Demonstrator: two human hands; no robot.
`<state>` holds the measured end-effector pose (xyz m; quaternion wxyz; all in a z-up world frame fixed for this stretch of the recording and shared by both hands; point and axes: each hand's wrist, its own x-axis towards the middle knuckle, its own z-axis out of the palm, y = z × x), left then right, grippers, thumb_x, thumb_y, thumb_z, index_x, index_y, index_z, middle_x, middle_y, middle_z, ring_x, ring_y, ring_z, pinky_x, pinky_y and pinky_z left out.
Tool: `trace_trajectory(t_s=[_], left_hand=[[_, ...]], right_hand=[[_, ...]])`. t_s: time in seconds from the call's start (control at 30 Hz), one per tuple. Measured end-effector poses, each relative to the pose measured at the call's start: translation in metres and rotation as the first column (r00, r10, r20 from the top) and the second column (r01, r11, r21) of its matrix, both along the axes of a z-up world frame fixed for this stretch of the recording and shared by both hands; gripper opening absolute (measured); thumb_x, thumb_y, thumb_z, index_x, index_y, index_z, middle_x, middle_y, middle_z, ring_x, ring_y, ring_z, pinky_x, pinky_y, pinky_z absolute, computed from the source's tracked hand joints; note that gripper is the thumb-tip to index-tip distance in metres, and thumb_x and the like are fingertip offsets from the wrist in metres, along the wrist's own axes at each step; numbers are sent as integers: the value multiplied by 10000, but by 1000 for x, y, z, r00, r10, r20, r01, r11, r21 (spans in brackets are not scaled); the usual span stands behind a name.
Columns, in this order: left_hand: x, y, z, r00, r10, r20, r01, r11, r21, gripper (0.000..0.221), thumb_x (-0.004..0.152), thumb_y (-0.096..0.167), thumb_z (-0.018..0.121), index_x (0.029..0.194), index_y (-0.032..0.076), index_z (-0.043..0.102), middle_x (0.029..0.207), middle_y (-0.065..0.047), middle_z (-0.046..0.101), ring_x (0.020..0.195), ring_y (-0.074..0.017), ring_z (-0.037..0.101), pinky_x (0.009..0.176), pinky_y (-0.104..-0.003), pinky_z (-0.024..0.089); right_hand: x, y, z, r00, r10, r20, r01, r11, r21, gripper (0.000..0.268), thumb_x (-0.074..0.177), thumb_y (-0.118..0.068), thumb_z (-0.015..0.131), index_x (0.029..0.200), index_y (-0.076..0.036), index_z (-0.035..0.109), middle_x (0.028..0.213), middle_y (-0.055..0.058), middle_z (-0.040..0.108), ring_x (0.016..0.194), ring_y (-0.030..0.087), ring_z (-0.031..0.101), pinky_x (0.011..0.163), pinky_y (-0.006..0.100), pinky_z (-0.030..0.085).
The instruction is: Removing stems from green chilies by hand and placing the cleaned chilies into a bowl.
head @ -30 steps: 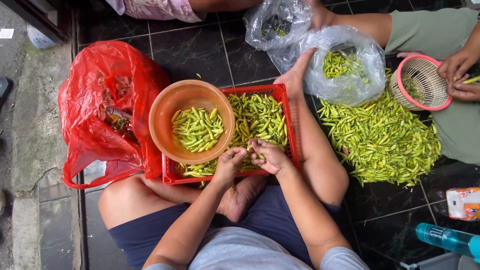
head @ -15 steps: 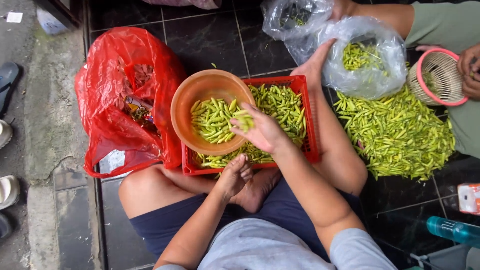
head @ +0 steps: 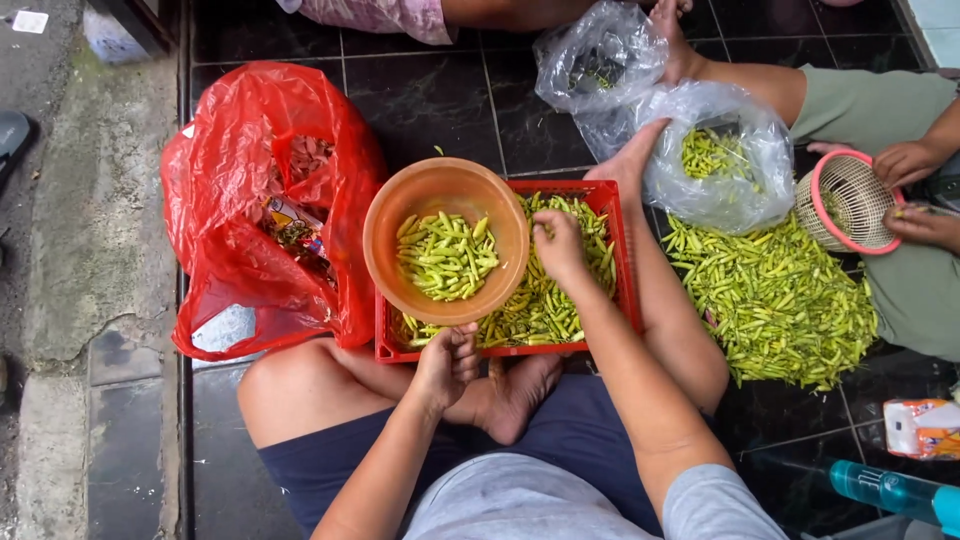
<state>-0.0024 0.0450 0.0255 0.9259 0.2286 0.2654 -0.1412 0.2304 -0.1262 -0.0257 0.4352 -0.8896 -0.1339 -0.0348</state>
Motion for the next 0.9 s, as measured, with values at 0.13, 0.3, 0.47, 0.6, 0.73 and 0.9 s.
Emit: trace_trajectory(t_s=[0.13,0.3,0.47,0.6,0.73,0.9], left_hand=[[9,12,20,999,-3,-50,11,986,166,527,1002,446,559,624,205,282,580,122,101,452,-16,124,392,-141,97],[32,22,54,995,74,-63,-32,860,509,485,1018,320,537,592,202,337,539,100,178,407,-26,148,372,-193,130],[44,38,48,990,136,-42,-93,841,533,299,879,179,561,651,187,369,550,75,213,392,-40,177,338,-199,156],[35,51,68,984,178,-28,-140,854,500,340,864,199,608,631,189,360,559,69,170,419,-53,155,348,-211,140],[13,77,128,991,132,8,-114,824,556,360,884,182,600,624,189,351,579,66,151,445,-50,145,382,-198,126],[-14,106,147,980,195,31,-176,789,588,355,945,163,584,672,142,359,613,25,120,487,-103,142,433,-211,123]], right_hand=[[-7,19,12,982,132,-135,-164,951,-260,307,979,-195,661,1273,-111,674,1366,113,520,1331,353,462,1144,495,368],[-39,45,49,921,301,-245,-388,691,-609,802,930,-487,640,1579,-109,357,1695,117,164,1573,373,-4,1263,582,102],[-61,27,15,884,466,-24,-372,673,-640,685,874,-571,650,1349,-78,613,1492,202,368,1441,408,235,1141,582,232],[-81,-3,22,769,605,204,-324,645,-692,386,930,-481,637,1194,-204,692,1269,103,550,1243,291,460,1033,488,351],[-76,-13,38,797,604,19,-429,587,-686,416,933,-444,632,1276,-215,683,1338,134,574,1244,335,517,1009,557,336],[-62,46,70,730,683,-9,-492,517,-700,560,915,-564,699,1239,-108,691,1241,209,632,1223,374,543,1030,625,294]])
